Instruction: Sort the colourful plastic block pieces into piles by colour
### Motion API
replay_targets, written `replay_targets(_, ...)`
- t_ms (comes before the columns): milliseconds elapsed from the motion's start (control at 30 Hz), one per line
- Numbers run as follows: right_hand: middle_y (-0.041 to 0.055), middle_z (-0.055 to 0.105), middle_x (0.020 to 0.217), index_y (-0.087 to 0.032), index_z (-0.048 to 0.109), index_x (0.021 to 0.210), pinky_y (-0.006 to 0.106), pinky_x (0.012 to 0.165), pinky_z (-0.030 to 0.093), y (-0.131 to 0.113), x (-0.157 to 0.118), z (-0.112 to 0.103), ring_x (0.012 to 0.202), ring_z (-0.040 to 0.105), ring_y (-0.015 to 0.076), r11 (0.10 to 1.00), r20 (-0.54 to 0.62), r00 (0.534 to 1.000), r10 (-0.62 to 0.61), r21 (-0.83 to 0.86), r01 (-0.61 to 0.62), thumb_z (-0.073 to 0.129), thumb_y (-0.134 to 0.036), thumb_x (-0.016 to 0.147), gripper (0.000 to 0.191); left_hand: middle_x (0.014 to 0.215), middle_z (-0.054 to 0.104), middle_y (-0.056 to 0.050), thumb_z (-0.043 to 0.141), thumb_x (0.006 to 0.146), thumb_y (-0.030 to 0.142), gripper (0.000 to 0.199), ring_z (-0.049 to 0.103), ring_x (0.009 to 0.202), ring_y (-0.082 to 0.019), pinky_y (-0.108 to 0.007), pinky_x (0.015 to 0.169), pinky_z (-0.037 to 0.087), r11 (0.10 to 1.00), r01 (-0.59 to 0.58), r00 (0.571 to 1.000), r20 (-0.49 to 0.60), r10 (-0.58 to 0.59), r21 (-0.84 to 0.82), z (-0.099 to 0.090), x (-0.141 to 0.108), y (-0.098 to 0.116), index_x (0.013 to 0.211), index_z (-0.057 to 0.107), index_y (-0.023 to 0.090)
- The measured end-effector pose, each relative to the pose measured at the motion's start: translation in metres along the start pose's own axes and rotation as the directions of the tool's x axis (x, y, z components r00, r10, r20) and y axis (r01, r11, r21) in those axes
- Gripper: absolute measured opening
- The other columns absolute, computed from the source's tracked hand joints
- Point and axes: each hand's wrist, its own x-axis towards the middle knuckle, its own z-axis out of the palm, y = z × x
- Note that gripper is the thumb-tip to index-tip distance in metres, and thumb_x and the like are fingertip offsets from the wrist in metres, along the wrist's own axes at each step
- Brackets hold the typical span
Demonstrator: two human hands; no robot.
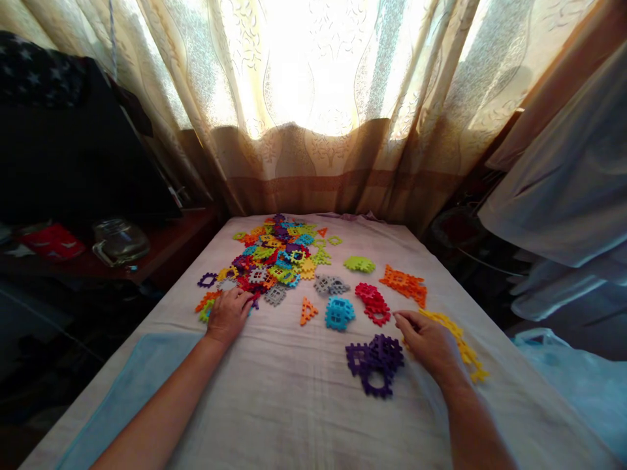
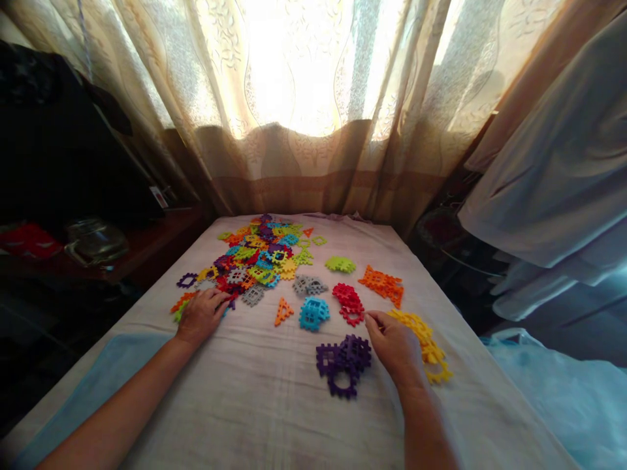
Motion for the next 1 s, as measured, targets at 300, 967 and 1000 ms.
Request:
replay_targets(300, 0.0043, 0.075, 0.082, -0.026, 0.076, 0.090, 0.032, 0.065, 0.047, -0.004, -0.002, 0.000, 0.077, 0.068, 0.0239, 1.000, -0.011, 1.000, 0.001, -0.021, -0.002, 0.047, -0.050, 0.076, 0.041, 0.110, 0.063, -0.009, 0.057, 0.084, 0.040, 0.032, 0.056, 0.099, -0.027, -0.039, 0.084, 0.044, 0.998, 0.020, 0.999, 0.032, -0.021, 0.053, -0.006, -0.005, 0.004, 0.110, 0.067, 0.024)
replay_targets(967, 0.0035, 0.074, 0.078, -0.025, 0.075, 0.088, 0.029, 0.062, 0.047, -0.004, -0.002, -0.005, 0.071, 0.067, 0.0205, 1.000, -0.028, 0.999, -0.021, 0.014, 0.021, 0.047, -0.046, 0.081, 0.036, 0.110, 0.066, -0.012, 0.052, 0.086, 0.023, 0.023, 0.055, 0.103, -0.030, -0.047, 0.091, 0.039, 0.964, -0.196, 0.976, -0.066, 0.210, 0.178, -0.002, -0.008, 0.037, 0.099, 0.070, 0.020)
replay_targets(1000, 0.0034, 0.074, 0.078, -0.025, 0.074, 0.088, 0.028, 0.062, 0.047, -0.004, -0.002, -0.006, 0.071, 0.067, 0.0204, 1.000, -0.029, 0.999, -0.019, 0.015, 0.019, 0.047, -0.046, 0.081, 0.035, 0.111, 0.066, -0.013, 0.053, 0.085, 0.023, 0.023, 0.055, 0.104, -0.031, -0.048, 0.093, 0.038, 0.963, -0.185, 0.978, -0.056, 0.200, 0.195, -0.002, -0.007, 0.034, 0.098, 0.071, 0.018)
